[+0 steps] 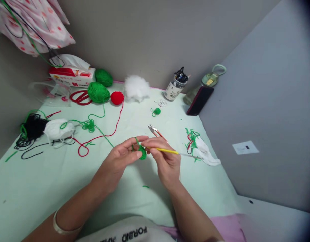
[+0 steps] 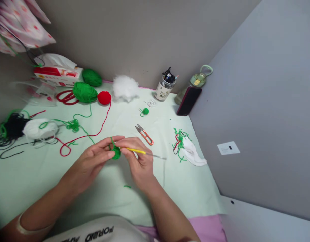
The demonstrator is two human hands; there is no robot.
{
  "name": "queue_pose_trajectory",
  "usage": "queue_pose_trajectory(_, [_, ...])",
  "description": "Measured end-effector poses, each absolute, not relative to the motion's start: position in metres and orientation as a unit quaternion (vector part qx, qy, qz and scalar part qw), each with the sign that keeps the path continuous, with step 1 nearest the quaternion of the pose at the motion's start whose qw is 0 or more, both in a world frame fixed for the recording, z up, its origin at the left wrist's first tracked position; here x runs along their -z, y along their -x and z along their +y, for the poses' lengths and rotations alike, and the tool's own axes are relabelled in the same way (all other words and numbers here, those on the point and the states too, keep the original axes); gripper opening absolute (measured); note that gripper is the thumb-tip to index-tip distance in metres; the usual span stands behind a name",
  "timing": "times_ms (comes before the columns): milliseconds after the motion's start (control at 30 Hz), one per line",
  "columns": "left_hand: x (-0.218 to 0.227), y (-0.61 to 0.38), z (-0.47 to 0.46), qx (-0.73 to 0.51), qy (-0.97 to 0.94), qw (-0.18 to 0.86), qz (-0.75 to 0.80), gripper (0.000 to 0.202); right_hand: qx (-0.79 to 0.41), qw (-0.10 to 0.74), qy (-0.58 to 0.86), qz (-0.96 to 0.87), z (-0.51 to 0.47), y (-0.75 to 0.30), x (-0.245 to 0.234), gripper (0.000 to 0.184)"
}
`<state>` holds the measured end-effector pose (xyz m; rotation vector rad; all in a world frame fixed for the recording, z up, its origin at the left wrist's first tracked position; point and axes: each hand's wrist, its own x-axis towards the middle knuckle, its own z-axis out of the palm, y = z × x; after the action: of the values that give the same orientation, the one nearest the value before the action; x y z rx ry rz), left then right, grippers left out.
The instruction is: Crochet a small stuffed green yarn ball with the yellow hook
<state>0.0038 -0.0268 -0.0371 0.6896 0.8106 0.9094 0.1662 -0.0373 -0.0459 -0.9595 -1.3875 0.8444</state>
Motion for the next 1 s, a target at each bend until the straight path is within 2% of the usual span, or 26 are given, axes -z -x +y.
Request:
queue_pose_trajectory(67, [0.039,-0.006,-0.028,-0.425,-0.338,0.743,0.390,0.039,-0.328,0.585,0.414,-0.616,-0.039,-0.165,0.047,0.021])
queue_pose_trajectory(167, [0.039,-0.009,-0.030,-0.454,-0.323,0.725,0.406,0.048,-0.251,0.561,0.420,-0.668,-0.043,-0.164,0.049,0.030])
queue_pose_trajectory(267, [0.036,-0.011,-0.028,-0.440,-0.257,0.772,0.380,0.048,-0.100,0.509,0.411,-0.749,-0.046,-0.164,0.051,0.038])
queue_pose_trajectory(333, [0.036,-0.010,-0.026,-0.411,-0.206,0.818,0.345,0.039,-0.068,0.511,0.397,-0.759,-0.046,-0.165,0.051,0.038])
queue_pose_trajectory(400, [0.036,-0.007,-0.023,-0.404,-0.174,0.840,0.317,0.032,-0.129,0.561,0.400,-0.713,-0.044,-0.167,0.049,0.031])
queue_pose_trajectory(500, [0.037,-0.003,-0.021,-0.427,-0.184,0.828,0.313,0.031,-0.286,0.637,0.402,-0.592,-0.040,-0.167,0.044,0.021])
queue_pose_trajectory(600, [0.036,-0.003,-0.022,-0.415,-0.252,0.811,0.325,0.034,-0.396,0.628,0.377,-0.554,-0.037,-0.165,0.042,0.018])
queue_pose_trajectory(767, [0.036,-0.003,-0.026,-0.402,-0.342,0.779,0.337,0.038,-0.430,0.609,0.407,-0.527,-0.034,-0.166,0.046,0.014])
queue_pose_trajectory(900, [0.038,0.001,-0.025,-0.402,-0.360,0.758,0.366,0.043,-0.501,0.616,0.395,-0.462,-0.031,-0.170,0.047,0.019])
queue_pose_trajectory(1000, [0.040,0.003,-0.025,-0.411,-0.370,0.743,0.378,0.042,-0.509,0.612,0.385,-0.468,-0.031,-0.171,0.044,0.021])
